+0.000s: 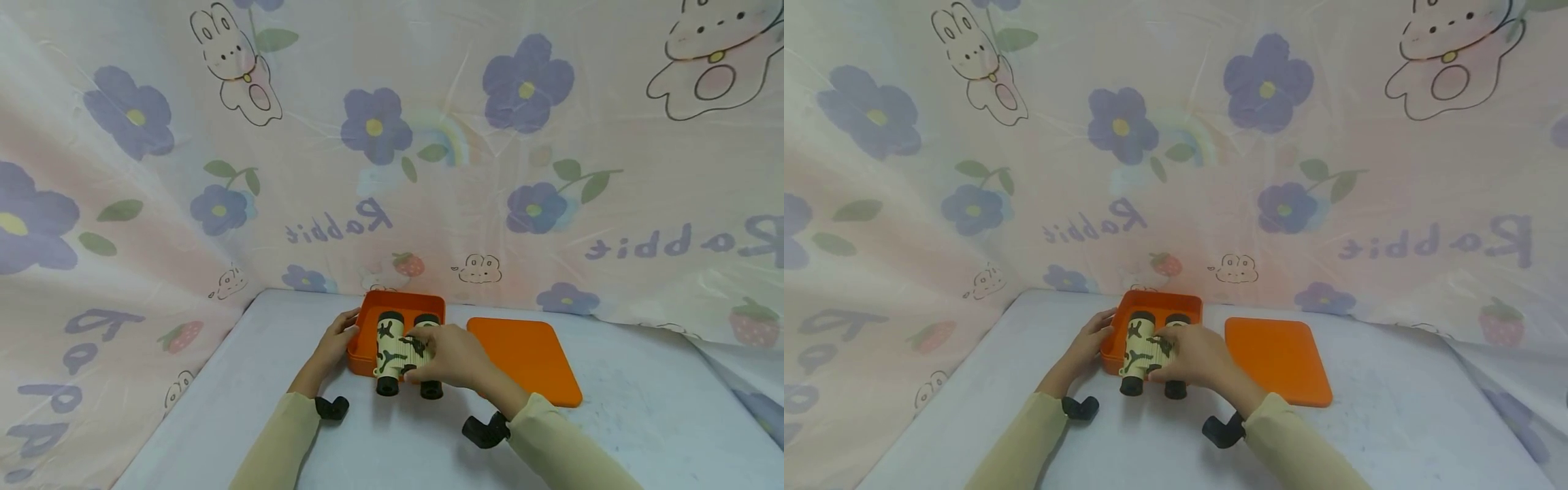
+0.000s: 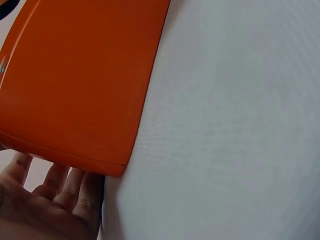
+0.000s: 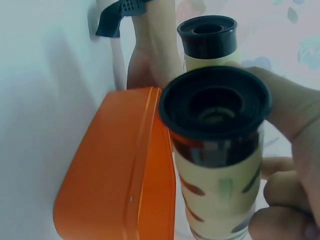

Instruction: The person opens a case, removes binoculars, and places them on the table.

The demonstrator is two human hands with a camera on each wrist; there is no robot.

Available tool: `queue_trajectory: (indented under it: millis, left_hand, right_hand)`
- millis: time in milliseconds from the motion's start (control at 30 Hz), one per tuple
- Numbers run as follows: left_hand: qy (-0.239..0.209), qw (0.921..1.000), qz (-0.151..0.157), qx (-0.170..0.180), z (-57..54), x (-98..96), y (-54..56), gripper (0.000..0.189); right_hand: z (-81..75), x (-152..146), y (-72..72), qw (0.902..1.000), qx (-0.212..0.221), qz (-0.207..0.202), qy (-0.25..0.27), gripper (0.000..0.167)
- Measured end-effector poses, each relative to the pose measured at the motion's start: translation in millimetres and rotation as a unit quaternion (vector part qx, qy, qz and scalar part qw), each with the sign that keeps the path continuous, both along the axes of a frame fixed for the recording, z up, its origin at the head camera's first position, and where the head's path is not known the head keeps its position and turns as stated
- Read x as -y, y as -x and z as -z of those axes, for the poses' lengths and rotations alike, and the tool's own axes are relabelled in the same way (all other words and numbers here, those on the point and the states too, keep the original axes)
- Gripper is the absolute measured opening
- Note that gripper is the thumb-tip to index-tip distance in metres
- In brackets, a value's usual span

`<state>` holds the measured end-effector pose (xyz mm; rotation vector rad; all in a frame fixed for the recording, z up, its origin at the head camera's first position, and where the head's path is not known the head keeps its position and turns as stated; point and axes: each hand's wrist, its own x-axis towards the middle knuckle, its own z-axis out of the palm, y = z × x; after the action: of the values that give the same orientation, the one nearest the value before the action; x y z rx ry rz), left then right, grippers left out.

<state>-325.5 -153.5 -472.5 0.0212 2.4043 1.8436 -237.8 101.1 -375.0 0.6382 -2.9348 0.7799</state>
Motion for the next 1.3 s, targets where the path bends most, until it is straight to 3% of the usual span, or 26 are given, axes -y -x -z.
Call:
queue_trajectory:
  millis: [233, 600, 1033, 1300]
  left_hand:
    - [0.004, 0.9998, 0.004, -0.017, -2.3, 0.2, -1.4, 0.045]
    - [0.000, 0.9998, 0.009, -0.016, 4.4, 0.9, -0.5, 0.046]
    - [-0.002, 0.9994, 0.018, -0.031, 2.2, 3.0, -1.8, 0.047]
    - [-0.006, 0.9992, 0.024, -0.032, 2.8, 2.6, 0.3, 0.047]
  right_hand:
    - [1.5, -3, -20.1, 0.9999, -0.009, -0.004, -0.004, 0.069]
    - [11.8, -10, -48.2, 0.9998, 0.003, 0.002, -0.019, 0.074]
    - [20.6, -19, -71.0, 0.9990, 0.037, 0.003, -0.026, 0.071]
    - [27.5, -24, -73.8, 0.9973, 0.066, 0.017, -0.027, 0.074]
